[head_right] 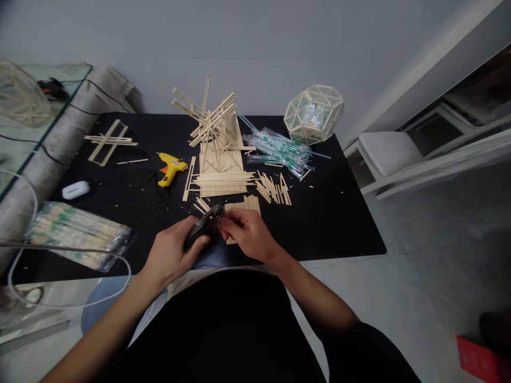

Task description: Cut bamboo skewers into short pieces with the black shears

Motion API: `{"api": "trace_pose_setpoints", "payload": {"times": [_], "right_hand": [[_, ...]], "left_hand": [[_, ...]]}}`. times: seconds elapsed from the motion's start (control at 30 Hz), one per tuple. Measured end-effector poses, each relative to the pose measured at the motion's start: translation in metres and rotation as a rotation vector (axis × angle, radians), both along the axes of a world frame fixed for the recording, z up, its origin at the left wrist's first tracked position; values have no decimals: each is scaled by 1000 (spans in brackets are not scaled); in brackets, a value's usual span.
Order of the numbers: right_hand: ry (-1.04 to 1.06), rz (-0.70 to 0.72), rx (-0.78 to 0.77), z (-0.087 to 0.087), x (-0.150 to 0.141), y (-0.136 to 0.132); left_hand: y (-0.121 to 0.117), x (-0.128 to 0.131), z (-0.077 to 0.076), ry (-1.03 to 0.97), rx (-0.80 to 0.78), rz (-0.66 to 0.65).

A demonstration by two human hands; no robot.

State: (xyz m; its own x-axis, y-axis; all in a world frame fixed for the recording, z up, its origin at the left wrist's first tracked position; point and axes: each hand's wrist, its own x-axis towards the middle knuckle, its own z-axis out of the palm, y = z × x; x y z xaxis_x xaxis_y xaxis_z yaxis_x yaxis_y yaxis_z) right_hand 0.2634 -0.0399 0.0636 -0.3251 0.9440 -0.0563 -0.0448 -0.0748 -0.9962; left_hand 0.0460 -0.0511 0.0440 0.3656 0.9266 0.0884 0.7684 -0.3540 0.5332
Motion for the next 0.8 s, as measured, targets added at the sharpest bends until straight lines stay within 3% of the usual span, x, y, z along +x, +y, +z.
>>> {"api": "trace_pose_setpoints", "payload": {"times": [0.3,0.6,0.8], "right_hand": [[-38,-82,-52,-4,-5,0],[-116,-253,79,-23,-8,-5],[-135,-233,91,-20,-8,-4]], "left_hand": [[2,4,5,93,-134,40],[4,8,7,75,-190,85],[4,8,6,33,-186,48]]}}
